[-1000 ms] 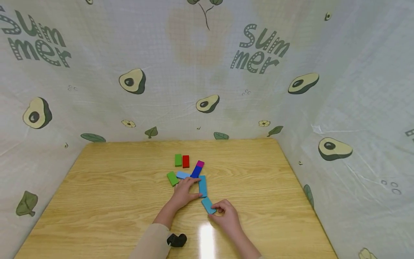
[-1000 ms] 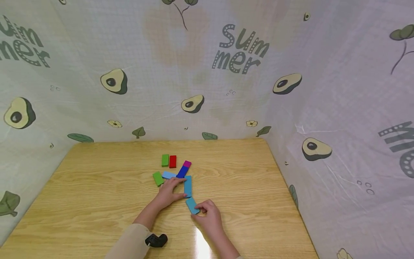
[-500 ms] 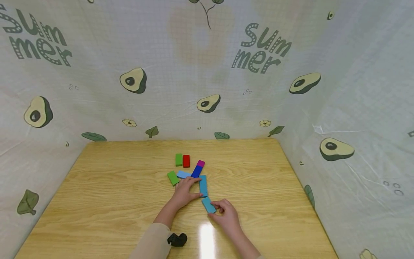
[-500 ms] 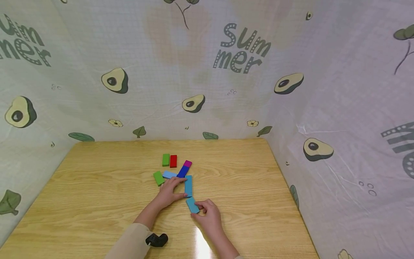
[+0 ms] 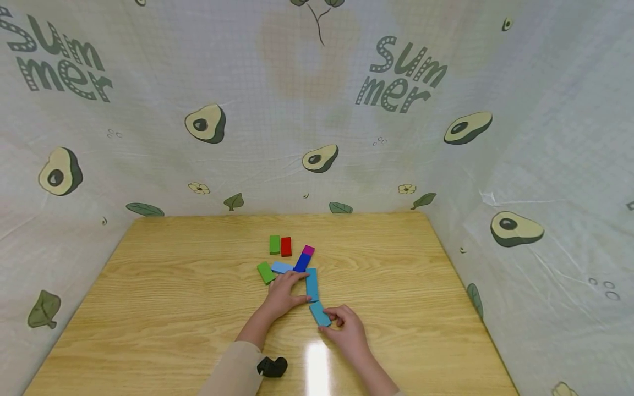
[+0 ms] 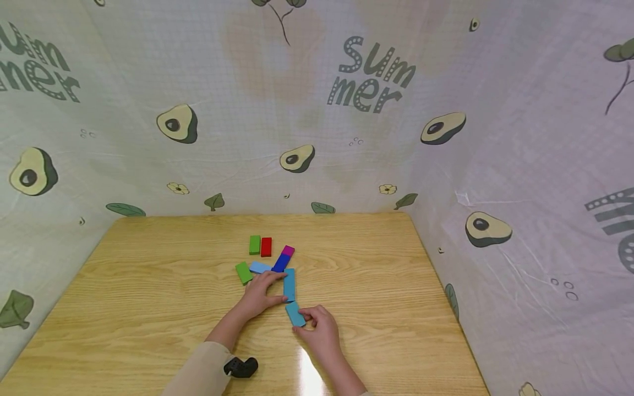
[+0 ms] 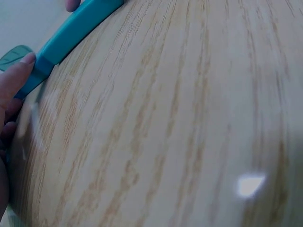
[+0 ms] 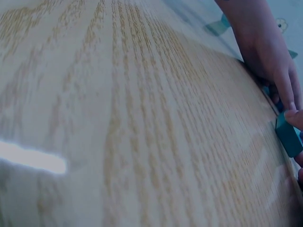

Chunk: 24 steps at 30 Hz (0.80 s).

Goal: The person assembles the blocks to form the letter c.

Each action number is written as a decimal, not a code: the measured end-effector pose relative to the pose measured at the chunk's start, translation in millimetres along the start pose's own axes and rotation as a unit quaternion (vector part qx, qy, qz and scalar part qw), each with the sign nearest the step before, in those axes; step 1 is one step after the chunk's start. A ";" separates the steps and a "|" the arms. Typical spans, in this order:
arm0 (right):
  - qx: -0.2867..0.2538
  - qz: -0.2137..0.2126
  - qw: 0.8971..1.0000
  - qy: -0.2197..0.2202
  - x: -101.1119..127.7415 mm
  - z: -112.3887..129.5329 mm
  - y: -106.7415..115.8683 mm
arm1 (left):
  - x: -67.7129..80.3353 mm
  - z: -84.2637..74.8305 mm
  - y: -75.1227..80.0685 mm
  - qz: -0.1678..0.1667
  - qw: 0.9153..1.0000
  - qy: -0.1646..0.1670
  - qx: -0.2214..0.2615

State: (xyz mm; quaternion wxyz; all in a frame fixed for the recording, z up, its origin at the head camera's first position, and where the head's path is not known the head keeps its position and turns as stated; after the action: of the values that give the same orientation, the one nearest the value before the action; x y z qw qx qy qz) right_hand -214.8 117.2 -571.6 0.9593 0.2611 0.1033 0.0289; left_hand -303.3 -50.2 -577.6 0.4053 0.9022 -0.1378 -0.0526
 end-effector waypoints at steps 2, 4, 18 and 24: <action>-0.003 0.001 1.000 0.001 0.3 0.2 0.0 | 0.3 -0.2 -0.1 0.002 1.000 0.000 0.002; -0.002 0.001 1.000 0.001 0.1 0.1 0.0 | 0.7 -0.5 -0.4 0.003 1.000 -0.004 0.003; 0.003 -0.002 1.000 0.001 -0.6 -0.2 1.2 | 0.8 0.2 -1.6 0.016 1.000 -0.007 -0.003; 0.006 -0.003 1.000 0.005 -0.6 1.7 1.5 | 0.9 0.3 -1.6 0.015 1.000 -0.011 -0.005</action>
State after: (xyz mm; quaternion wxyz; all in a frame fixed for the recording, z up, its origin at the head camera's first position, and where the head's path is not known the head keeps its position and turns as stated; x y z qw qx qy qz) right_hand -214.9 117.5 -569.3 0.9573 0.2665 0.1091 0.0268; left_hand -302.2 -49.7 -579.0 0.4091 0.8974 -0.1550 -0.0569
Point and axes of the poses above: each hand's wrist, its own x-axis away from the middle knuckle, its own y-axis out of the back of the hand, z = x × y, the point moved 9 cm from there along -x, towards the middle knuckle, and after that the axes turned 6 degrees about y, right-handed, at the moved point
